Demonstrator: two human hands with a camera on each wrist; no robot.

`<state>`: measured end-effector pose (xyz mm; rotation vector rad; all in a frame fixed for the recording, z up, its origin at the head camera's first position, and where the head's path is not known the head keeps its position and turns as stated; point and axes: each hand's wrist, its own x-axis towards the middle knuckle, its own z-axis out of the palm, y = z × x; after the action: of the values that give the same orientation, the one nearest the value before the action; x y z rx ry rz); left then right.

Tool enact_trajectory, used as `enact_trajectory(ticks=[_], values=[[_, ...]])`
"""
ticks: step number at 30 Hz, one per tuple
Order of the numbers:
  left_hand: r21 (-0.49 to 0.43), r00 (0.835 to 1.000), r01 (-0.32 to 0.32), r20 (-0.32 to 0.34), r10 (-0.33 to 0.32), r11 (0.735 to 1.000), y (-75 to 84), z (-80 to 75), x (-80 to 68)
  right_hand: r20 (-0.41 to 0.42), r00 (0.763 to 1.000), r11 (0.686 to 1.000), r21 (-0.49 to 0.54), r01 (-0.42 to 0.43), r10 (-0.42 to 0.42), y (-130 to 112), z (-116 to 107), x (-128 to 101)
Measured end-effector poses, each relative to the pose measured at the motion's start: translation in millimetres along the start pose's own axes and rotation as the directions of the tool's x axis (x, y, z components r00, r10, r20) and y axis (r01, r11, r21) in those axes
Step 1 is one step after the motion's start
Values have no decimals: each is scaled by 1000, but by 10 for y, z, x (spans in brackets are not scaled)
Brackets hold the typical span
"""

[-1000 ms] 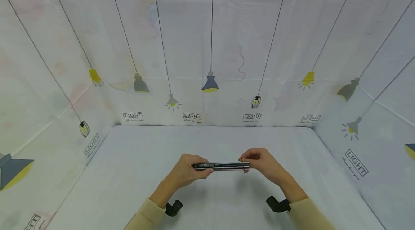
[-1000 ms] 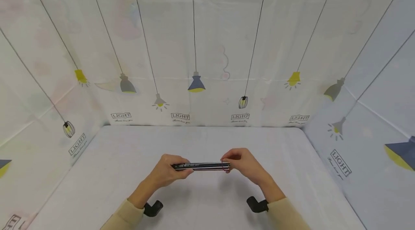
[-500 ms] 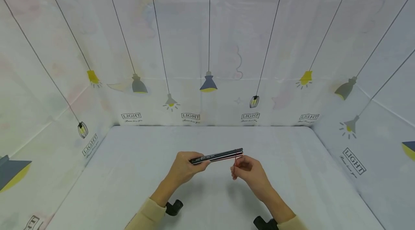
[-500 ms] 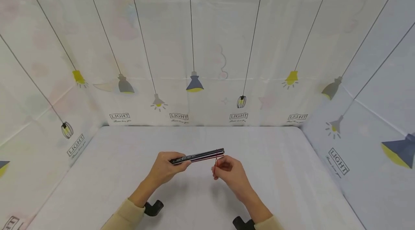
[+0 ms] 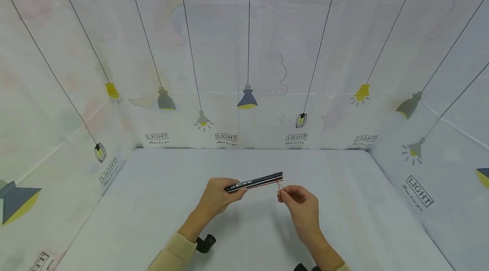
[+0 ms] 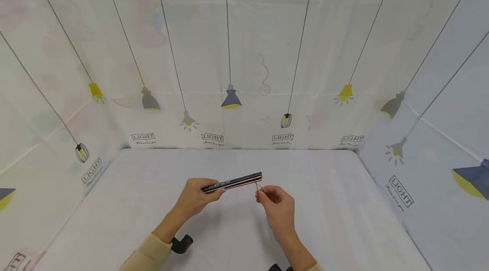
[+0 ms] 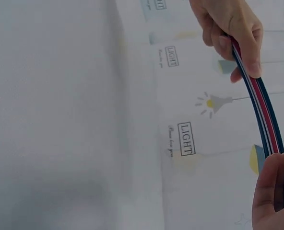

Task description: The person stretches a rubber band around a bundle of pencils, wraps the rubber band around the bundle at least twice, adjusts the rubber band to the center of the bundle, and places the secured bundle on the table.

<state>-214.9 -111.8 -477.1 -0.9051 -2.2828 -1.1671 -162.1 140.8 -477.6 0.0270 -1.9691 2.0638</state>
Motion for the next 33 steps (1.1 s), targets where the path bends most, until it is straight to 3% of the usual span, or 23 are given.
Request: enact_trajectory(ticks=[7,11,13,17,19,20,23,25,28,33], values=[[27,1000,-15,17,15,1000,-55,10,-18,21,1000,995,-102,-19,21,-41,-33,-32],[39,1000,-21,15,21,999,-61,3,-35,-8,999,999,5,-49,49,-44,-27,-24],[44,1000,-16,13,15,999,-59,-3,-43,-18,1000,994,104,-20,22,-43,-24,-18],[47,1000,-9,11,8,999,-43,-10,-41,-2,989,965,215,147,-150,-33,-13,-18],[48,1000,-4,12,3,999,-30,-9,-29,41,954,934,221,280,-296,-25,-4,-24],[48,1000,0,15,-1,999,-19,-9,-21,72,922,906,227,357,-381,-22,5,-25],[46,999,23,29,-25,999,9,-8,0,159,792,800,250,546,-590,-45,34,-30],[47,998,44,37,-45,998,25,-8,11,200,718,742,276,611,-666,-82,58,-29],[50,996,77,47,-80,996,40,-15,16,209,689,719,252,648,-694,-119,76,-25],[59,992,114,49,-117,992,40,-34,2,188,674,699,223,679,-715,-101,73,-19]])
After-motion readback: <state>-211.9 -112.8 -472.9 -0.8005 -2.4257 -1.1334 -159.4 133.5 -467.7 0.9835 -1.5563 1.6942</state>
